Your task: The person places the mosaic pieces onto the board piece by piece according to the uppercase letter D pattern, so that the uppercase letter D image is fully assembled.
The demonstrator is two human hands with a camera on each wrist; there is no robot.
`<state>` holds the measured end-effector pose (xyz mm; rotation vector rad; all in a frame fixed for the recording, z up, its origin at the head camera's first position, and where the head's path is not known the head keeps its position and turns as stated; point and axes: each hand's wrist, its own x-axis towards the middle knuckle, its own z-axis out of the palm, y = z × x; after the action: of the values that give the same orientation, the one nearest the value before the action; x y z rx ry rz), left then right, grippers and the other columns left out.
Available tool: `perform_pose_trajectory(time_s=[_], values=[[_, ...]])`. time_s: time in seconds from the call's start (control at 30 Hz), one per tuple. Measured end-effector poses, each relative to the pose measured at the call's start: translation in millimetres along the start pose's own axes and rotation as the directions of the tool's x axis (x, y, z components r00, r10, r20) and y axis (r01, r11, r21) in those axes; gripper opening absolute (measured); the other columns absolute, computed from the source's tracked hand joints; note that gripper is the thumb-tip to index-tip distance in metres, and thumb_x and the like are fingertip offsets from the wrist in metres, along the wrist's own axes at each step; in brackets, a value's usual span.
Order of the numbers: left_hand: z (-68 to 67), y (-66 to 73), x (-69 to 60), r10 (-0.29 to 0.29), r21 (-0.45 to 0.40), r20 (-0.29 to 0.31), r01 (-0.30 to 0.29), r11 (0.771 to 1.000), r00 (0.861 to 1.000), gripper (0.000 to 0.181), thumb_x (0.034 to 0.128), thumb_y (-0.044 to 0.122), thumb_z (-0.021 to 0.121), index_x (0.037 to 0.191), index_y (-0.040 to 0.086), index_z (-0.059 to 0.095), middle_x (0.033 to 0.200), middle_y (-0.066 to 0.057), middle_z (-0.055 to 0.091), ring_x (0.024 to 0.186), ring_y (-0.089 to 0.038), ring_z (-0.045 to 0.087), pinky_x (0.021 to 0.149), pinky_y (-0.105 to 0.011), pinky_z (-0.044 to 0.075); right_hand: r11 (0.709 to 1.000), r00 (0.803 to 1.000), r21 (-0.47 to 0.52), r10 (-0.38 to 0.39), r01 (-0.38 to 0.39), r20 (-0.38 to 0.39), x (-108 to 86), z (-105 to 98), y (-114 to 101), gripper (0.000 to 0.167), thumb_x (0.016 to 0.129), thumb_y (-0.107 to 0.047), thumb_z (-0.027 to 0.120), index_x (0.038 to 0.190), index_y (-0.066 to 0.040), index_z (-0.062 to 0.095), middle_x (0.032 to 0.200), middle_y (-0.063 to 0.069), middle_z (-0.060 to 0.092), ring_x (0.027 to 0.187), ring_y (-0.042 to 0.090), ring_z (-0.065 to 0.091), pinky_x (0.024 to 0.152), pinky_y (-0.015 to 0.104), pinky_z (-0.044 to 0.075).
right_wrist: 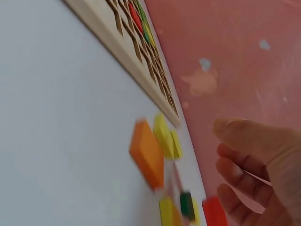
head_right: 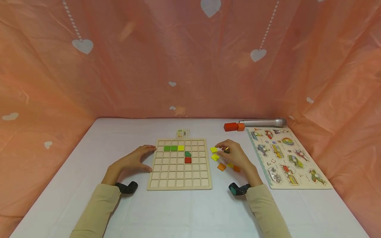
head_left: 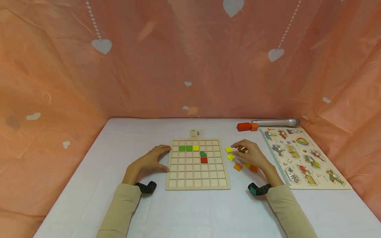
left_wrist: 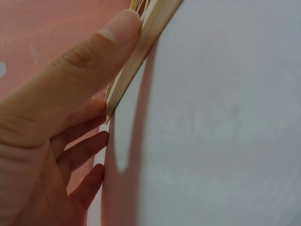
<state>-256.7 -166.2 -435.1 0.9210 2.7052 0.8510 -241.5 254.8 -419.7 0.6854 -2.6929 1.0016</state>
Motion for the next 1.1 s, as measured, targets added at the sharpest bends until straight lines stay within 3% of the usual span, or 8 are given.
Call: perform_pose_trajectory(time_s=[0.27, 0.5, 0.8, 1.1], values=[[0.3, -1.3, -0.4, 0.0, 0.001, -0.008, 0.0, 1.0, 1.0, 0.087, 0.0681, 0.032, 0.082, 0.137, -0.002, 0.041, 0.141, -0.019, 0.038, 0.132, -0.039, 0.029, 0.109, -0.053, 0.025, 0.993, 0.994, -0.025, 0.112, -0.113, -0.011, -10.9, -9.0, 20.2, 0.02, 0.081, -0.005, 0.071, 0.101, -0.003, 0.069, 0.092, 0.008, 0.064, 0.081, 0.018, 0.055, 0.072, 0.024, 0.051], [-0.8, 1.8, -2.1, -0.009, -0.015, -0.008, 0.009, 1.0, 1.0, 0.087, 0.0686, 0.032, 0.082, 0.137, -0.001, 0.041, 0.142, -0.018, 0.038, 0.133, -0.038, 0.028, 0.11, -0.053, 0.024, 0.984, 0.987, -0.07, 0.162, -0.163, -0.017, -12.2, -5.2, 28.1, 0.024, 0.077, -0.009, 0.076, 0.099, -0.002, 0.07, 0.087, 0.007, 0.062, 0.078, 0.018, 0.055, 0.07, 0.03, 0.049], [-1.0, 0.8, -1.9, -0.008, -0.016, -0.007, 0.007, 1.0, 1.0, 0.088, 0.0683, 0.033, 0.082, 0.138, -0.001, 0.041, 0.142, -0.017, 0.037, 0.134, -0.037, 0.028, 0.11, -0.053, 0.024, 0.979, 0.985, -0.102, 0.174, -0.174, -0.011, -11.3, 0.2, 31.5, 0.028, 0.078, -0.011, 0.075, 0.103, 0.0, 0.068, 0.089, 0.009, 0.059, 0.077, 0.019, 0.052, 0.068, 0.029, 0.046], [-0.1, 0.1, -1.0, -0.004, -0.01, -0.002, 0.004, 1.0, 1.0, 0.088, 0.0686, 0.033, 0.082, 0.137, -0.002, 0.041, 0.142, -0.018, 0.038, 0.133, -0.037, 0.029, 0.109, -0.052, 0.025, 0.977, 0.988, -0.15, 0.157, -0.153, 0.01, -11.4, -2.2, 25.6, 0.017, 0.078, -0.008, 0.074, 0.093, -0.002, 0.071, 0.083, 0.005, 0.06, 0.072, 0.016, 0.051, 0.063, 0.025, 0.045]])
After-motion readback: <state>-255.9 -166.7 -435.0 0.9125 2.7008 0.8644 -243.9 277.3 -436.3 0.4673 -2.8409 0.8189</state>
